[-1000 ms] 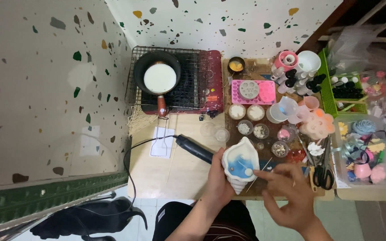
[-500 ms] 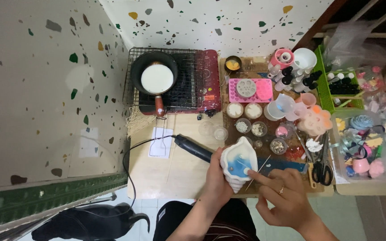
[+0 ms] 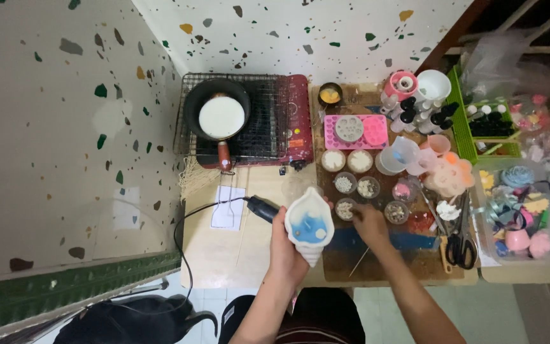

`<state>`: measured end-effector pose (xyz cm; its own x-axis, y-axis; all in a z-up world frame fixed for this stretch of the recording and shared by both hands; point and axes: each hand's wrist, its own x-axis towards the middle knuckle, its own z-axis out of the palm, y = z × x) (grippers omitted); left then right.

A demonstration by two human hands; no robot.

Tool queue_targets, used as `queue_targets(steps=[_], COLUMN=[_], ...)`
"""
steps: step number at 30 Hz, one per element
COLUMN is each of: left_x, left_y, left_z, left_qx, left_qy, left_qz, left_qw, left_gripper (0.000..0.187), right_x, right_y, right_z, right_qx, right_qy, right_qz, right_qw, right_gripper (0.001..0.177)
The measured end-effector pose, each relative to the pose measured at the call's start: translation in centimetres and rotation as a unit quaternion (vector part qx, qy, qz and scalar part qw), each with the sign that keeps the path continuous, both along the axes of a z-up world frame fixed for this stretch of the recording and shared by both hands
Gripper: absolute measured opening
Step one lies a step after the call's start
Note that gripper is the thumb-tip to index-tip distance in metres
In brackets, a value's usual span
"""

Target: Decorating a shell-shaped candle by adding wax ornaments and beads using a heat gun and a stick.

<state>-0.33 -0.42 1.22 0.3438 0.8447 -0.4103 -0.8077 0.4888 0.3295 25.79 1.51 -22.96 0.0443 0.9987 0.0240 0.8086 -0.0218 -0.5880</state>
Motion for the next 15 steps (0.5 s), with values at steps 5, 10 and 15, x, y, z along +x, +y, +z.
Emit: queue_targets(steps=[5, 10, 15], left_x=[-0.1, 0.1, 0.5], left_y=[-0.6, -1.0, -2.1], left_z=[-1.2, -0.6, -4.9], left_qx=[0.017, -0.025, -0.071], left_qy=[-0.031, -0.032, -0.019], left_qz=[-0.015, -0.015, -0.014], left_qw=[0.999, 0.999, 0.997], left_gripper=[0.074, 0.072, 0.059], right_x=[-3.2, -3.8, -3.8], right_y=[1.4, 1.8, 2.1], right_z=[0.7, 0.8, 0.7], right_qx=[-0.074, -0.051, -0.071], right_qy=[-0.057, -0.068, -0.080], right_qz=[0.012, 0.002, -0.010], right_qw=[0.996, 0.996, 0.994], right_gripper=[0.023, 0.023, 0.029])
